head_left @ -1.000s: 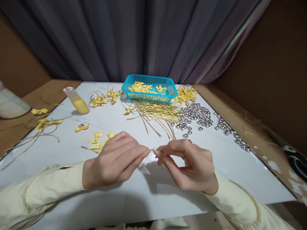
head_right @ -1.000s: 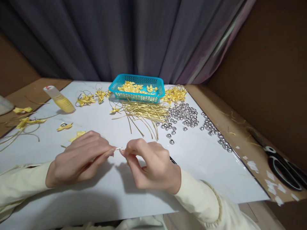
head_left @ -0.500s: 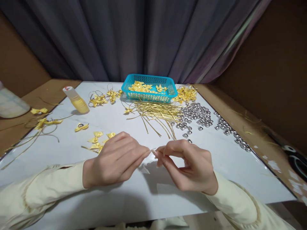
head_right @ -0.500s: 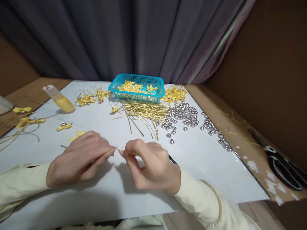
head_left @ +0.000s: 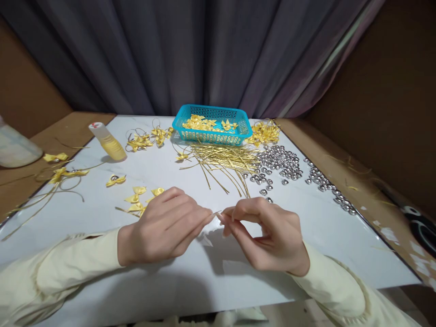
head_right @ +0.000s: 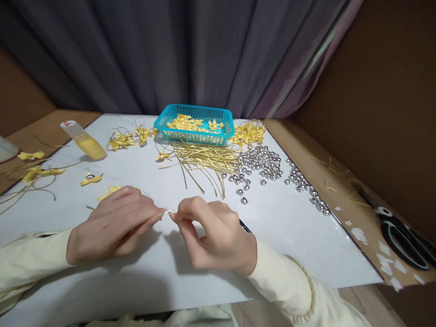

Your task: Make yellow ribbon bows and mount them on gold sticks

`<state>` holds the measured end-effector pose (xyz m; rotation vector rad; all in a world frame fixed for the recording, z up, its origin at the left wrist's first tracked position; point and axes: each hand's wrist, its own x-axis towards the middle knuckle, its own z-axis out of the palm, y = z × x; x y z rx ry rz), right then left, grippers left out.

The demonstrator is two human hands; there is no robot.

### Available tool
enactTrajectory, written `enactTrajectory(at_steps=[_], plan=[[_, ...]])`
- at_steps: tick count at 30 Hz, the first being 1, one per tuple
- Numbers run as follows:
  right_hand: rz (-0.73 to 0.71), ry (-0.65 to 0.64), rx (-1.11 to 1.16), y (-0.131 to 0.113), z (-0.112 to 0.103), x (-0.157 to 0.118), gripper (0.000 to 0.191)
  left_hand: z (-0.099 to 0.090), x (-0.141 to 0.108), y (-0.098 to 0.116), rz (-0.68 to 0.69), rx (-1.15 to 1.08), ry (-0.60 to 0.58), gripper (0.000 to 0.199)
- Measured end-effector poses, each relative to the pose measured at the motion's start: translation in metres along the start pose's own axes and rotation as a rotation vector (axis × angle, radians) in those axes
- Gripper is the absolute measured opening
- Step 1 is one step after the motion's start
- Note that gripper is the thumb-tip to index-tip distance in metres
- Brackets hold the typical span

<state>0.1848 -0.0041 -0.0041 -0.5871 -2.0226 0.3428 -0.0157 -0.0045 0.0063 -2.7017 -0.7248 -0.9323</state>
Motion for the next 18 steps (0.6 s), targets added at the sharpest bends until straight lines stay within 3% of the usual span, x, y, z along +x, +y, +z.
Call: enactTrajectory(at_steps=[11,18], plan=[[0.029,0.008,-0.013,-0.0023,-0.0001,-0.0006,0.024,0.0017,-0.0017,-0.0004,0.005,0.032,0.003,0.014],[-0.035,0.006,-0.010,0.0010,0.0000,0.0002,0.025,0.0021,-0.0026,-0.0014,0.034,0.048,0.010,0.014]])
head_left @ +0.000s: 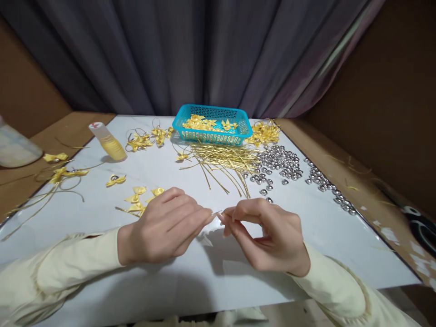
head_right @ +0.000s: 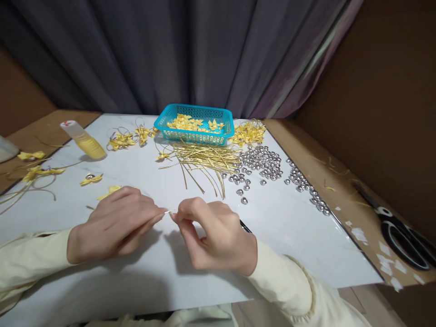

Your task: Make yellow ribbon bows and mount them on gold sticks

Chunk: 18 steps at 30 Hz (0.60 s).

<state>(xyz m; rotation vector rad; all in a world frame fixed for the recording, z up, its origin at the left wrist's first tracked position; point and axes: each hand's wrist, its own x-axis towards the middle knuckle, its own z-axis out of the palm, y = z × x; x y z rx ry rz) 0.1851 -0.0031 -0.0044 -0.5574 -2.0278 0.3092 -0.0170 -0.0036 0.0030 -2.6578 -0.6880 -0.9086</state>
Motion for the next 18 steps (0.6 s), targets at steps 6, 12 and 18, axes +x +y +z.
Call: enactTrajectory(at_steps=[6,12,18], plan=[[0.065,0.005,-0.013,-0.0040,-0.0003,-0.0011,0.024,-0.0003,0.0009,-0.0006,0.010,0.022,0.006,0.017],[-0.009,0.009,-0.007,0.0003,0.0002,-0.0014,0.024,-0.0005,0.0017,-0.0002,0.008,0.041,0.001,0.017],[0.039,0.006,-0.027,-0.0026,-0.0006,-0.0014,0.023,-0.0012,0.0019,0.0007,-0.013,0.020,-0.012,0.014]])
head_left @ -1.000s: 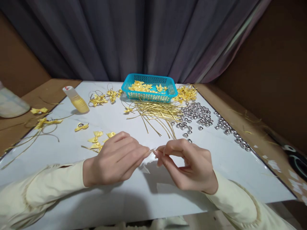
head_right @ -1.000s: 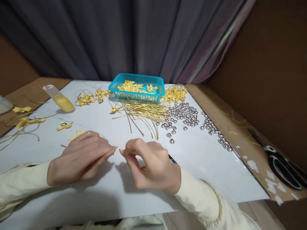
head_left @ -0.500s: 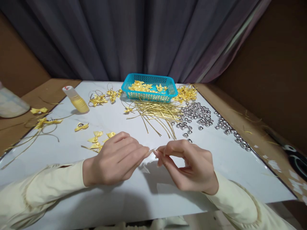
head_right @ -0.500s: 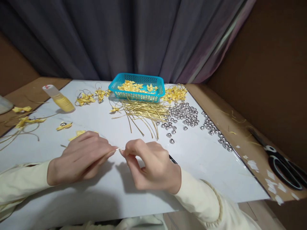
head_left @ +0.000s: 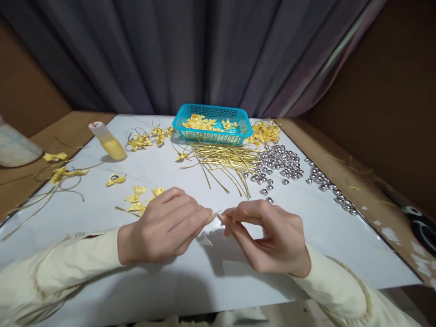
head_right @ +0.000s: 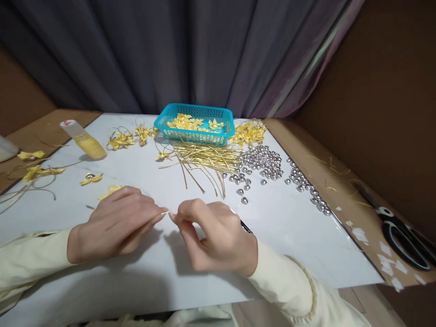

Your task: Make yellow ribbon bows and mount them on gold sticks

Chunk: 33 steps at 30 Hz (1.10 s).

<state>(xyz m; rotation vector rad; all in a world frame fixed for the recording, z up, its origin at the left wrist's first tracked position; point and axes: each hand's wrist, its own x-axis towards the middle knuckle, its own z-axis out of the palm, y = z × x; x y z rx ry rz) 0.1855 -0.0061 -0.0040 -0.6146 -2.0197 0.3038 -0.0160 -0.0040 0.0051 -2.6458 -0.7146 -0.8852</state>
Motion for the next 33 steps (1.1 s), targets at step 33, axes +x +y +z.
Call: enactTrajectory(at_steps=[33], plan=[[0.014,0.010,-0.025,-0.0023,-0.0004,-0.0013,0.023,0.0023,-0.0019,-0.0003,0.024,0.003,0.016,0.016]])
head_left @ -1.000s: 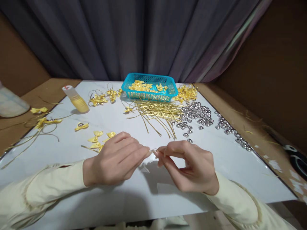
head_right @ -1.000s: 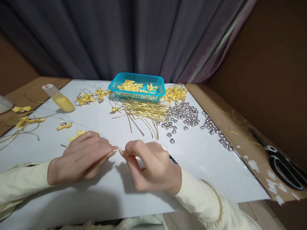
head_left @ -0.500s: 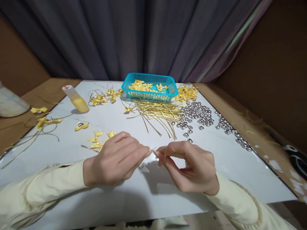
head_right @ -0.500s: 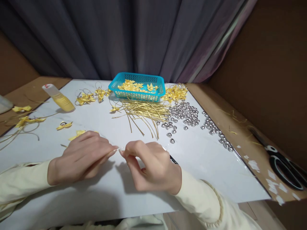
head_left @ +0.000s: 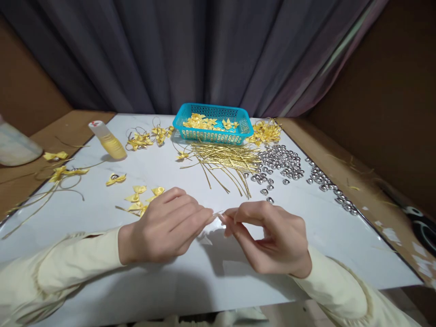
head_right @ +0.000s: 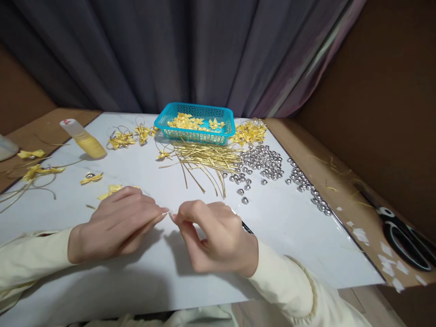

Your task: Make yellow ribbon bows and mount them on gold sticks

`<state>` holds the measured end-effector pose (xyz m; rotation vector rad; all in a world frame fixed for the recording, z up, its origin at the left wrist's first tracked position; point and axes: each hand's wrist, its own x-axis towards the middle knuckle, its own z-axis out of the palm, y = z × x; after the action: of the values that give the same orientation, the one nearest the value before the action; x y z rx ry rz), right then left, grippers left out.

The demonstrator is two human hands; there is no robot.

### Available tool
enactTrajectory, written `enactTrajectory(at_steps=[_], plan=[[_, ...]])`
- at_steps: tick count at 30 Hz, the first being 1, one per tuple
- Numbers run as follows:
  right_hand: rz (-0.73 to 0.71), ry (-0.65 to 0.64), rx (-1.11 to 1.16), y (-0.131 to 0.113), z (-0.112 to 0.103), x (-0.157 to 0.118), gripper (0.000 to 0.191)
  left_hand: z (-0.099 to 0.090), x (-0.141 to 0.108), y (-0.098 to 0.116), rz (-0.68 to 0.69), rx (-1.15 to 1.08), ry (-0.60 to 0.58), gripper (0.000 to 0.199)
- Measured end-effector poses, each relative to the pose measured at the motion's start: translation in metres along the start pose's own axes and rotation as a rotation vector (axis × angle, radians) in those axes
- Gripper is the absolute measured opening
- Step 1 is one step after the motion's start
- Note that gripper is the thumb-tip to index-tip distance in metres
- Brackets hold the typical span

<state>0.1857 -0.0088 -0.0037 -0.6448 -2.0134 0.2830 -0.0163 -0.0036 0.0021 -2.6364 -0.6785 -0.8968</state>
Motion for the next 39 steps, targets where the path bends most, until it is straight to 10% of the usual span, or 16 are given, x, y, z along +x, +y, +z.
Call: enactTrajectory(at_steps=[15,22,39], plan=[[0.082,-0.035,0.083,-0.001,0.000,0.001,0.022,0.006,-0.001,-0.003,-0.129,-0.130,-0.033,0.017],[0.588,-0.109,0.538,0.017,-0.002,0.016,0.020,0.040,-0.013,-0.032,-0.481,-0.344,-0.378,0.022],[1.112,-0.220,0.938,0.045,0.010,0.015,0.030,0.059,-0.029,-0.041,-0.343,-0.225,-0.243,0.019]])
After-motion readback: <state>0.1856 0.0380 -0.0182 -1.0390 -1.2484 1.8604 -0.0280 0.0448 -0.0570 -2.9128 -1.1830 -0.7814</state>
